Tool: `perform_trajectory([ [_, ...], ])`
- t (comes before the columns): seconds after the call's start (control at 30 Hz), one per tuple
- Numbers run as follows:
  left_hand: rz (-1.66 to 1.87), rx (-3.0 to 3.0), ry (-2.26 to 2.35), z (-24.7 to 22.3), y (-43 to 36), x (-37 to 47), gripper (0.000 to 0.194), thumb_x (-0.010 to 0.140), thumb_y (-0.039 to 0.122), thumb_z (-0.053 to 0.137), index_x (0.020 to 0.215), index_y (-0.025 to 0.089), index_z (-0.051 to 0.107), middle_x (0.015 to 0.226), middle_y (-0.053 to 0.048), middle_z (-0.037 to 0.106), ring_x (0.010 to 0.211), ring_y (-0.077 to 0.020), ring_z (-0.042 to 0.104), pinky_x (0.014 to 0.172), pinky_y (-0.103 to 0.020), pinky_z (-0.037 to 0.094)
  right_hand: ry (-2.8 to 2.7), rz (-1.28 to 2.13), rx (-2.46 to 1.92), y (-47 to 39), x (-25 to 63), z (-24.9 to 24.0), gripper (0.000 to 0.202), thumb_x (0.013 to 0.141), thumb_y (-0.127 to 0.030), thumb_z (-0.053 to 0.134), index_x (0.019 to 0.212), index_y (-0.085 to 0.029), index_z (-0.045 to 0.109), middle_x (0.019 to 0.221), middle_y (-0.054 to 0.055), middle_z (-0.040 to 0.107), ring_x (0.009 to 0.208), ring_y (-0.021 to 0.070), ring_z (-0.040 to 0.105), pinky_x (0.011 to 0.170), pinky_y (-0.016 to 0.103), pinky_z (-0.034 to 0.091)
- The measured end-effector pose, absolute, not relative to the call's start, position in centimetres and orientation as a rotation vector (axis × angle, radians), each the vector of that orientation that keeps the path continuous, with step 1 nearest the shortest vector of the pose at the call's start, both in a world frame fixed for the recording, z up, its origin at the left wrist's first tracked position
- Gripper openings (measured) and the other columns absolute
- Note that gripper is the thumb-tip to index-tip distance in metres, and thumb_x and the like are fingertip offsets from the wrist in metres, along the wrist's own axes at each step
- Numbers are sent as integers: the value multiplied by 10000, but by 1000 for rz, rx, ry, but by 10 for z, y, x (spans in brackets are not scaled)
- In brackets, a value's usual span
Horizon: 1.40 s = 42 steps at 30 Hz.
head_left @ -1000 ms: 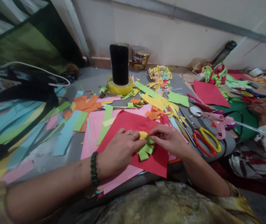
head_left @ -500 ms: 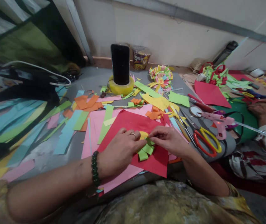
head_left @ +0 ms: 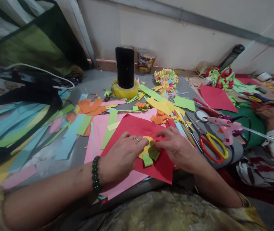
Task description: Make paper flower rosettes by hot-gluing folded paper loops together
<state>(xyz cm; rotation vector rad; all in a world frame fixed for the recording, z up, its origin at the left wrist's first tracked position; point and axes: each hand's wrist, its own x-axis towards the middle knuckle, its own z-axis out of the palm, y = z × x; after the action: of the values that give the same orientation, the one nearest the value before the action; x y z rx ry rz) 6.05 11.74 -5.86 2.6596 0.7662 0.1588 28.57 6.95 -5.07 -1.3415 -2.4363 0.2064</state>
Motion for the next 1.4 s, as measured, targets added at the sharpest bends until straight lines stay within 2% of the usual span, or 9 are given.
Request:
perform_trajectory([
  [0.13,137,2663,768,-58,118,61,289,817,-6,441,989,199,550,780,-28,675,761,-232,623,753,-359,351,-2605,36,-1306,71,281,-56,369,877,-9,504,956,-221,795,987,107,671,895,224,550,738,338,499],
  [0.43,131,2698,767,-55,118,61,256,814,-18,445,911,203,529,757,-23,684,725,-223,635,761,-358,362,-2681,87,-1188,79,287,-57,375,871,19,542,1027,-224,781,940,84,651,843,204,534,716,320,446],
  [0.63,109,2689,781,-53,117,62,241,819,-18,456,888,201,530,772,-22,686,733,-217,628,779,-358,351,-2610,25,-1210,77,289,-54,387,933,-15,470,1008,-218,791,915,91,659,818,201,521,728,329,460],
  [0.83,40,2685,803,-50,117,63,221,837,-5,458,877,197,536,798,-41,698,753,-226,632,798,-365,356,-2671,-9,-1180,79,285,-58,384,890,10,503,1022,-193,801,862,101,657,797,212,516,656,324,442],
  [1.03,62,2685,796,-49,116,63,222,834,-10,475,894,191,549,819,-48,701,774,-228,646,810,-365,366,-2620,-20,-1206,77,287,-55,410,872,37,460,956,-185,795,874,103,660,813,210,532,692,333,481],
  [1.2,121,2732,782,-52,117,60,201,839,12,486,873,203,536,752,-17,683,723,-214,628,796,-358,380,-2495,99,-1364,72,288,-50,405,862,32,431,1008,-200,730,1008,98,698,908,222,582,789,357,514],
  [1.4,121,2794,765,-51,118,57,210,837,27,496,921,200,580,841,-42,716,819,-225,641,885,-383,394,-2358,298,-1605,55,281,-51,412,795,29,410,1055,-184,648,940,70,716,878,205,634,771,318,517],
])
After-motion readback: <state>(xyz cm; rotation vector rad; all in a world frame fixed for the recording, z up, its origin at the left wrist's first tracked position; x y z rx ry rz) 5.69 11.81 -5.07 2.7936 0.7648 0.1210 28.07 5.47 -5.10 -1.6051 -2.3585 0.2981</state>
